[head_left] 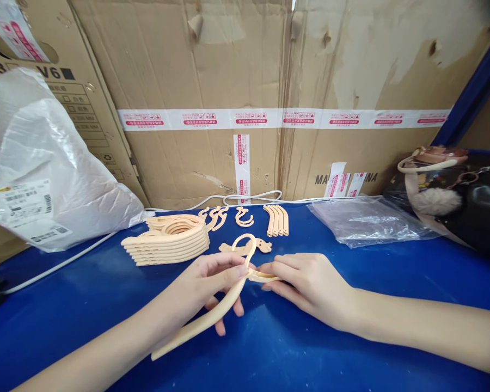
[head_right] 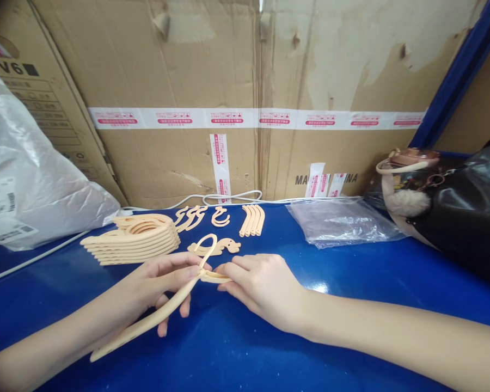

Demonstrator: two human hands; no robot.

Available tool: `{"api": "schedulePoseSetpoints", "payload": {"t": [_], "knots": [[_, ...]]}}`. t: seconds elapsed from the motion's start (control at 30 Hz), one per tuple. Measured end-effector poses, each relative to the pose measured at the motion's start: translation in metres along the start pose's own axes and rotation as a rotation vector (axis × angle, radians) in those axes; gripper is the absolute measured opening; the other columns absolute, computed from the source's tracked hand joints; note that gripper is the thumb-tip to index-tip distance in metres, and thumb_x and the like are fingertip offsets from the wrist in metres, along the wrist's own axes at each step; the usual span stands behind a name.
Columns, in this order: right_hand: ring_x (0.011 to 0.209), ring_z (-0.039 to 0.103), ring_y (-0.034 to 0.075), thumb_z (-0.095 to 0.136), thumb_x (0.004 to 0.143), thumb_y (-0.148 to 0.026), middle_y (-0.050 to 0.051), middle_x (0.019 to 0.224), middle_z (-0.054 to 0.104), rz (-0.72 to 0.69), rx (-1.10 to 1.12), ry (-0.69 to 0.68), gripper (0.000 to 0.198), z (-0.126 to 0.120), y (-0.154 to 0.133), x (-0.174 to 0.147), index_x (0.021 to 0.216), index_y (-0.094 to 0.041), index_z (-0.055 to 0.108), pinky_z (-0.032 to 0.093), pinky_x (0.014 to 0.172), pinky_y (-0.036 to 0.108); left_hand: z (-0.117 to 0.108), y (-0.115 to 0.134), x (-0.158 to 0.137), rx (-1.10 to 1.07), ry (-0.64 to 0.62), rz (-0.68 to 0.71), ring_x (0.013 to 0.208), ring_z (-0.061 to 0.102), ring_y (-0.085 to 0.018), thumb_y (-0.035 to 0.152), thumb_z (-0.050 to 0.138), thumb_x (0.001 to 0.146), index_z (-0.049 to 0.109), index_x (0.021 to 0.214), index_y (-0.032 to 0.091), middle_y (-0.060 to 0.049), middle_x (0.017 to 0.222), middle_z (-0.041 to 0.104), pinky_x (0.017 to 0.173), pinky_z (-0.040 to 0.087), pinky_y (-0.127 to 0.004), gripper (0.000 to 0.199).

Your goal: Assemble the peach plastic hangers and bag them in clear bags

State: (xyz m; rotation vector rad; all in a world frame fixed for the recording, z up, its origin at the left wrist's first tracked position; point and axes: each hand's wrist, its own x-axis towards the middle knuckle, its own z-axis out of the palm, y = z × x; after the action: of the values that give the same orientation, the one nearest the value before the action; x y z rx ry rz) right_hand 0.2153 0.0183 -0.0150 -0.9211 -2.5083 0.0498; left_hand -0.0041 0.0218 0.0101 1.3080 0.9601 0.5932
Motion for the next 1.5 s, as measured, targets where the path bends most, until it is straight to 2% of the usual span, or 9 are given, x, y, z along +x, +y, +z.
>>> {"api": "schedulePoseSetpoints", "payload": {"t": [0.13,0.33,0.5,0.6,0.77,1.13,1.3,1.4,1.5], "knots": [[0.073,0.065,0.018,0.039,0.1,-0.034,0.006,0.089,0.071,-0.03,0.011,-0.021,0.03,-0.001,-0.002,0.0,0.108,-0.017,0.062,0.046,0.063,0.028,-0.002,-0.001,0.001,-0.015,0.01,-0.011,0.063,0.062,-0.014,0.043,0.068,0.081,0.06,0.099,0.019,0.001,0.066,0.062,0.039,0.052,-0.015,0.031],[0.063,0.062,0.016,0.034,0.101,-0.035,0.005,0.078,0.067,-0.093,-0.1,-0.032,0.039,-0.004,-0.005,0.0,0.119,-0.014,0.062,0.041,0.056,0.028,-0.004,0.0,-0.001,-0.009,0.006,-0.017,0.065,0.062,-0.014,0.043,0.068,0.081,0.06,0.091,0.019,0.001,0.068,0.062,0.039,0.053,-0.016,0.027],[0.058,0.058,0.013,0.032,0.102,-0.036,0.001,0.073,0.064,-0.101,-0.146,-0.032,0.039,-0.004,-0.006,-0.001,0.121,-0.017,0.06,0.038,0.053,0.024,-0.002,0.001,-0.001,0.048,0.053,-0.022,0.056,0.059,-0.011,0.046,0.069,0.078,0.059,0.087,0.018,0.001,0.066,0.062,0.041,0.054,-0.018,0.031],[0.058,0.058,0.012,0.032,0.102,-0.035,0.001,0.072,0.064,-0.096,-0.152,-0.039,0.038,-0.003,-0.007,-0.002,0.12,-0.018,0.06,0.037,0.053,0.023,-0.002,0.001,0.0,0.084,0.056,-0.039,0.05,0.055,-0.009,0.048,0.067,0.079,0.059,0.088,0.018,0.001,0.064,0.063,0.041,0.053,-0.018,0.032],[0.061,0.06,0.013,0.032,0.102,-0.034,0.001,0.075,0.065,-0.069,-0.143,-0.03,0.036,-0.002,-0.009,-0.005,0.119,-0.017,0.06,0.037,0.054,0.025,-0.005,0.0,0.001,0.08,0.026,-0.008,0.061,0.061,-0.013,0.048,0.069,0.077,0.059,0.086,0.018,0.001,0.066,0.062,0.041,0.053,-0.017,0.033],[0.061,0.06,0.014,0.035,0.1,-0.033,0.001,0.073,0.066,-0.036,-0.13,-0.069,0.032,-0.001,-0.008,-0.003,0.105,-0.019,0.063,0.034,0.055,0.026,-0.003,-0.006,0.005,0.21,-0.024,0.036,0.054,0.056,-0.011,0.052,0.061,0.079,0.056,0.084,0.017,0.001,0.068,0.06,0.039,0.047,-0.017,0.036],[0.061,0.056,0.013,0.039,0.099,-0.035,0.001,0.071,0.065,-0.077,-0.082,-0.01,0.033,-0.002,-0.005,-0.002,0.088,-0.016,0.064,0.033,0.06,0.028,-0.003,-0.011,0.001,0.525,-0.03,0.084,0.041,0.047,-0.009,0.05,0.041,0.09,0.055,0.086,0.017,0.003,0.064,0.057,0.038,0.036,-0.019,0.036],[0.063,0.052,0.014,0.043,0.098,-0.034,0.001,0.071,0.063,-0.095,-0.052,0.046,0.029,-0.003,-0.003,0.0,0.084,-0.016,0.062,0.031,0.062,0.028,0.0,-0.011,-0.003,0.807,0.04,0.223,0.052,0.051,-0.011,0.04,0.029,0.097,0.052,0.079,0.019,0.003,0.066,0.055,0.053,0.038,-0.023,0.036],[0.072,0.051,0.016,0.046,0.097,-0.032,0.002,0.076,0.063,-0.086,-0.023,0.096,0.024,-0.004,-0.002,0.002,0.085,-0.017,0.06,0.033,0.066,0.029,0.004,-0.009,-0.005,0.925,0.084,0.31,0.06,0.05,-0.014,0.04,0.03,0.098,0.047,0.079,0.021,0.004,0.065,0.05,0.058,0.033,-0.024,0.032]]}}
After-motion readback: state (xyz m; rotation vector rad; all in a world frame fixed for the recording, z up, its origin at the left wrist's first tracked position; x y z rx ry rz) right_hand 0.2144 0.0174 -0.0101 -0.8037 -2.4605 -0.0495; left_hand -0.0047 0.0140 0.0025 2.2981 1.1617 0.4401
